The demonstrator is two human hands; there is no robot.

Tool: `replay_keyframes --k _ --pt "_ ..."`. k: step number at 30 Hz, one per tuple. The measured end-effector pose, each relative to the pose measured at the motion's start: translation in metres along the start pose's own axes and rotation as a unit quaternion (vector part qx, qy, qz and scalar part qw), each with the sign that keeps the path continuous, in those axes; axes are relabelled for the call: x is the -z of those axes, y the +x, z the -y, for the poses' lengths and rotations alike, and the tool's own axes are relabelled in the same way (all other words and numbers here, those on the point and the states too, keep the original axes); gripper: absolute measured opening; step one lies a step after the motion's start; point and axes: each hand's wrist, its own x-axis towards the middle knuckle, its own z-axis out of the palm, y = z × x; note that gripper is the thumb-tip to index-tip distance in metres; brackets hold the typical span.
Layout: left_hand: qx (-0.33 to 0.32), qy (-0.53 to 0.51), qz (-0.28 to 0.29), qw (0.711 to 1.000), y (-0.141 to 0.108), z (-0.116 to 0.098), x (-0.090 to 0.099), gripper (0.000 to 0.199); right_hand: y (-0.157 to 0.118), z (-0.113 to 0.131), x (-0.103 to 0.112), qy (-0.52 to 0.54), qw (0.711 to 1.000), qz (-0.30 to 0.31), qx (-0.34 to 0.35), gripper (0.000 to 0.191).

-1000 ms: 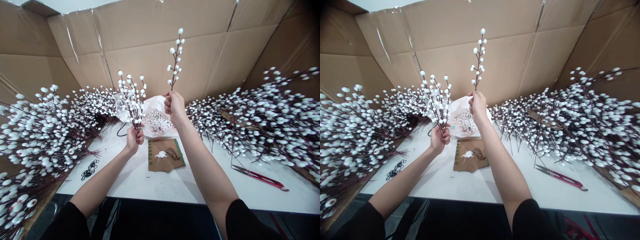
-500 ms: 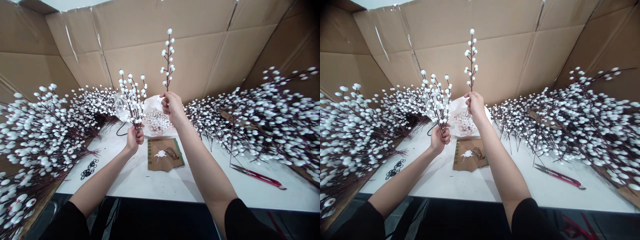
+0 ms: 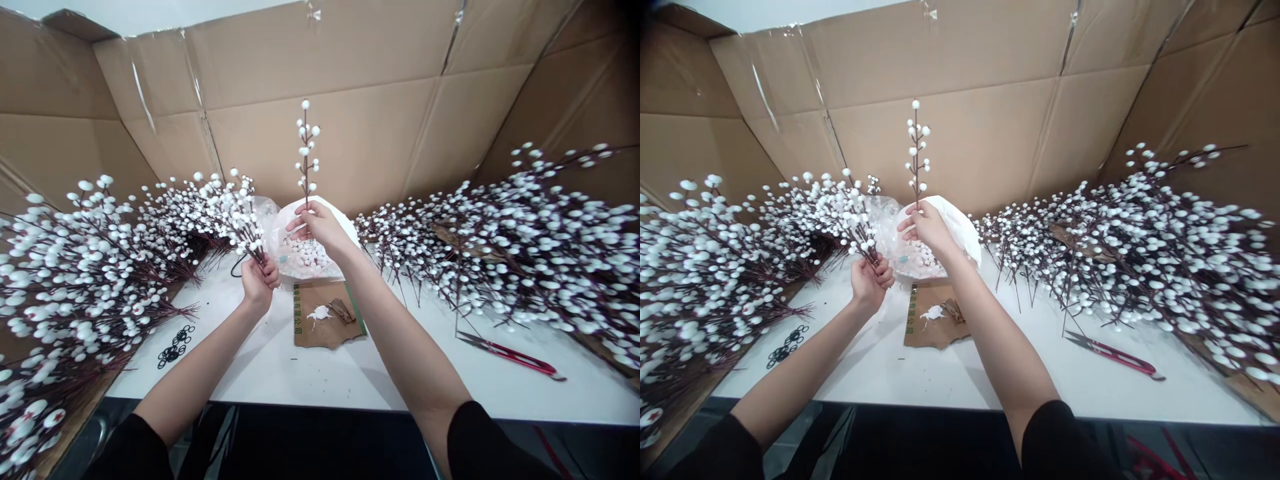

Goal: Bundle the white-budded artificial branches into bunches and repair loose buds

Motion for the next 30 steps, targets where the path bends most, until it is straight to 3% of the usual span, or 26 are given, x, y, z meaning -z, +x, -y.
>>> replay_keyframes --k 8,15,20,25,30 --pt "-0.040 -0.036 -0.035 0.998 0.003 -0.001 0.003 0.021 0.000 -0.015 -0.010 -0.044 0.996 0.026 0.071 0.010" --pt "-0.084 -0.035 -0.100 0.991 0.006 -0.003 0.003 0.023 -0.014 -0.057 -0.052 -0.109 0.986 0.115 0.060 0.009" --pt "-0.106 -0.026 -0.146 0.983 0.013 -0.003 0.006 0.022 -0.024 -0.069 -0.066 -0.209 0.970 0.077 0.103 0.004" --pt "-0.129 -0.043 -0.172 0.976 0.017 0.003 0.007 0.016 -0.036 -0.070 -0.072 -0.364 0.917 0.026 0.159 0.007" --pt "-0.068 -0.045 -0.161 0.984 0.015 0.004 0.011 0.013 -0.047 -0.074 -0.081 -0.510 0.833 0.041 0.210 0.027"
